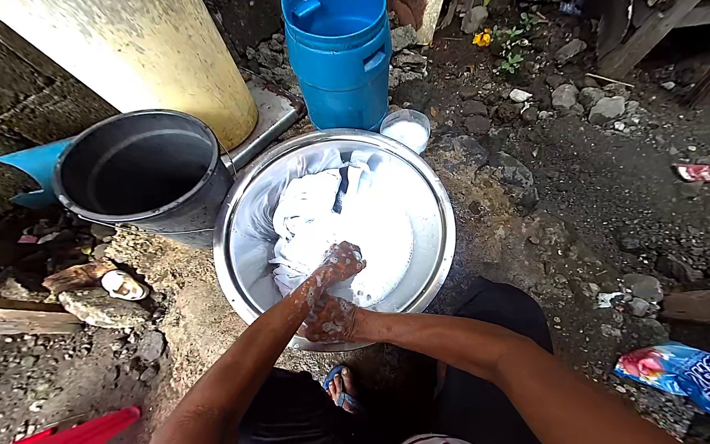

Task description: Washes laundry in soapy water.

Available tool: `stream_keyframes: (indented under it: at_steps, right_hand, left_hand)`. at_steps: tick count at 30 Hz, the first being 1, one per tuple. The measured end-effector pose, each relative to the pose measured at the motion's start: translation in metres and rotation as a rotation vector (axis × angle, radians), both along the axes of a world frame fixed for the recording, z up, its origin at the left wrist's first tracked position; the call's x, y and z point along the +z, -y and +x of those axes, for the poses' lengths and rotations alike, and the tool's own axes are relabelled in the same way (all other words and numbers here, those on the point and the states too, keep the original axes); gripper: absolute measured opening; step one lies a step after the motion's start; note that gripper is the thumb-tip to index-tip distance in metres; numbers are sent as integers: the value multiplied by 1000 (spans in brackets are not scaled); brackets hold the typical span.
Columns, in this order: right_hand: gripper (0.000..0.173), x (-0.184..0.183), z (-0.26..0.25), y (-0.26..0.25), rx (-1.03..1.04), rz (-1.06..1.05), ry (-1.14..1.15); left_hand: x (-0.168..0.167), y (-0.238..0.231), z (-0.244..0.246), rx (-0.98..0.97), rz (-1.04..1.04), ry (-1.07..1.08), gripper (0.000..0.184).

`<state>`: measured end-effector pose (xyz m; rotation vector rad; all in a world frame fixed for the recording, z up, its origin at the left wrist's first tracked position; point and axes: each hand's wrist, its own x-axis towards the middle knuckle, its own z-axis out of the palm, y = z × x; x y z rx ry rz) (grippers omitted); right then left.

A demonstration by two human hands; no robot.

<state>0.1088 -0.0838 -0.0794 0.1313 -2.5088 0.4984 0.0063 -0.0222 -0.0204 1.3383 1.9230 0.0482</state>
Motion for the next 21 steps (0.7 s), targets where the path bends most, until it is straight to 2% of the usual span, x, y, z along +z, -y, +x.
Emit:
stream_keyframes:
  at_steps: [6,13,15,17,19,21]
  right_hand:
    - [29,-8,-4,-3,15,-179,180]
    - [32,-6,-5,-16,34,-253,248]
    - [37,-9,-5,-14,15,-295,357]
    - [42,-5,-6,-14,-6,-365,560]
    - [43,-15,-14,-20,-20,-317,535]
    - [45,4,-21,-32,11,-315,591]
  left_hand:
    - [-14,-10,5,15,-41,-89,33]
    - [-31,-22,2,58,-56,-180,36]
    - [-40,-21,3,66,-95,-185,38]
    - [-53,-22,5,88,-133,-163,43]
    - [-56,-27,-2,151,-48,-95,43]
    - [-36,-23,-16,245,129,60,40]
